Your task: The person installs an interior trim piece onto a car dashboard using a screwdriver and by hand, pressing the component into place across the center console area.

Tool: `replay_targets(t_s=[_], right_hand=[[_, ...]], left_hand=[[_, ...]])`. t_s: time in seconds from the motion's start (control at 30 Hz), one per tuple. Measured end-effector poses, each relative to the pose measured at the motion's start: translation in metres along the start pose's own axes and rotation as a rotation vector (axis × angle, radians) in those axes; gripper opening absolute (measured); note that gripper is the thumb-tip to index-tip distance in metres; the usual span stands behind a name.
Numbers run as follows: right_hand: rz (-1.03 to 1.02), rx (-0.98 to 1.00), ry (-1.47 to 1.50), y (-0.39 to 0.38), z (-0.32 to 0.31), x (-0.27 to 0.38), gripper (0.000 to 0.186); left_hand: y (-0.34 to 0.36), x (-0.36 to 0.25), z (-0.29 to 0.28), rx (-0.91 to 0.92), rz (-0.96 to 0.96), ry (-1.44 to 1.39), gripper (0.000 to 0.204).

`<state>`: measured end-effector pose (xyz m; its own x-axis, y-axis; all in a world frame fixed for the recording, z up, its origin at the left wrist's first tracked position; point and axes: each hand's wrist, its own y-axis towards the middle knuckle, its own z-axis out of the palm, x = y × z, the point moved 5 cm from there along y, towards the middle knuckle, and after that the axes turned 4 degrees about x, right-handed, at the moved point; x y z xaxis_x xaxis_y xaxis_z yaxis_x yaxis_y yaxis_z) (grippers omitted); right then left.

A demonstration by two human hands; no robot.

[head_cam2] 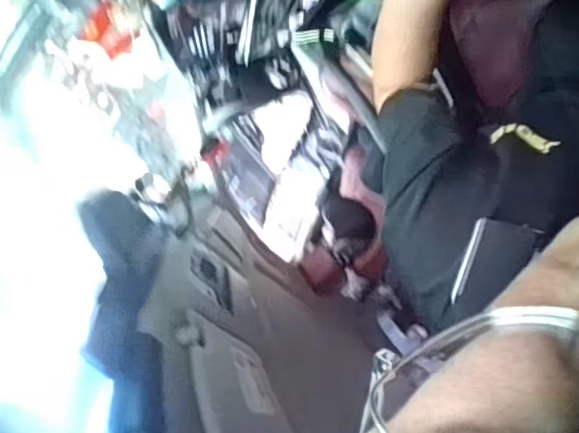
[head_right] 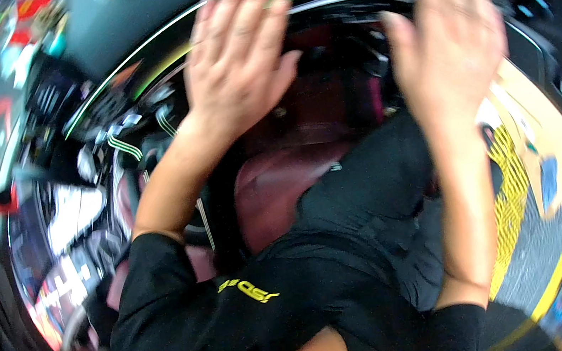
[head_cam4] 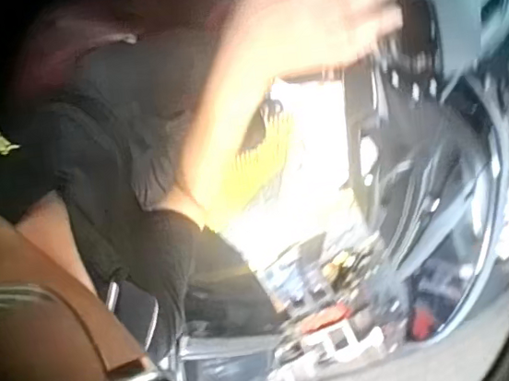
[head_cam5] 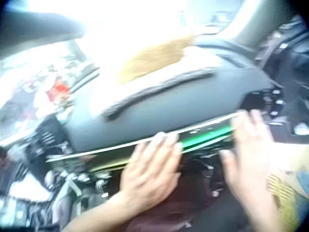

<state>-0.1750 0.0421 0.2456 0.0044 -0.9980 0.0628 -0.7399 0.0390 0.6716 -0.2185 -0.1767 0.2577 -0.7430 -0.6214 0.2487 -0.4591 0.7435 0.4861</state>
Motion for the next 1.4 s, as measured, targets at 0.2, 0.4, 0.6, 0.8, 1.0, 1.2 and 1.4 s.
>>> replay_targets(t_s=[0.2, 0.4, 0.6, 0.8, 1.0, 1.2, 1.4], right_hand=[[-0.127, 0.022, 0.007, -0.037, -0.021, 0.021, 0.046], [-0.253, 0.062, 0.205, -0.039, -0.012, 0.090, 0.042], [-0.447, -0.013, 0.327, 0.004, -0.006, 0.192, 0.040], [-0.567, -0.105, 0.396, 0.045, 0.016, 0.264, 0.041], [-0.647, -0.228, 0.373, 0.067, 0.027, 0.279, 0.040], [-0.706, -0.237, 0.378, 0.079, 0.027, 0.287, 0.038], [-0.765, -0.202, 0.277, 0.089, 0.020, 0.311, 0.030]], left_hand=[[-0.108, 0.062, -0.028, -0.128, -0.217, 0.082, 0.061], [-0.200, 0.135, -0.057, -0.174, -0.397, 0.245, 0.056], [-0.219, 0.168, -0.059, -0.211, -0.427, 0.290, 0.056], [-0.225, 0.188, -0.050, -0.225, -0.399, 0.243, 0.056], [-0.235, 0.210, -0.054, -0.289, -0.335, 0.219, 0.043], [-0.251, 0.242, -0.075, -0.350, -0.329, 0.286, 0.029], [-0.275, 0.278, -0.089, -0.386, -0.310, 0.319, 0.028]])
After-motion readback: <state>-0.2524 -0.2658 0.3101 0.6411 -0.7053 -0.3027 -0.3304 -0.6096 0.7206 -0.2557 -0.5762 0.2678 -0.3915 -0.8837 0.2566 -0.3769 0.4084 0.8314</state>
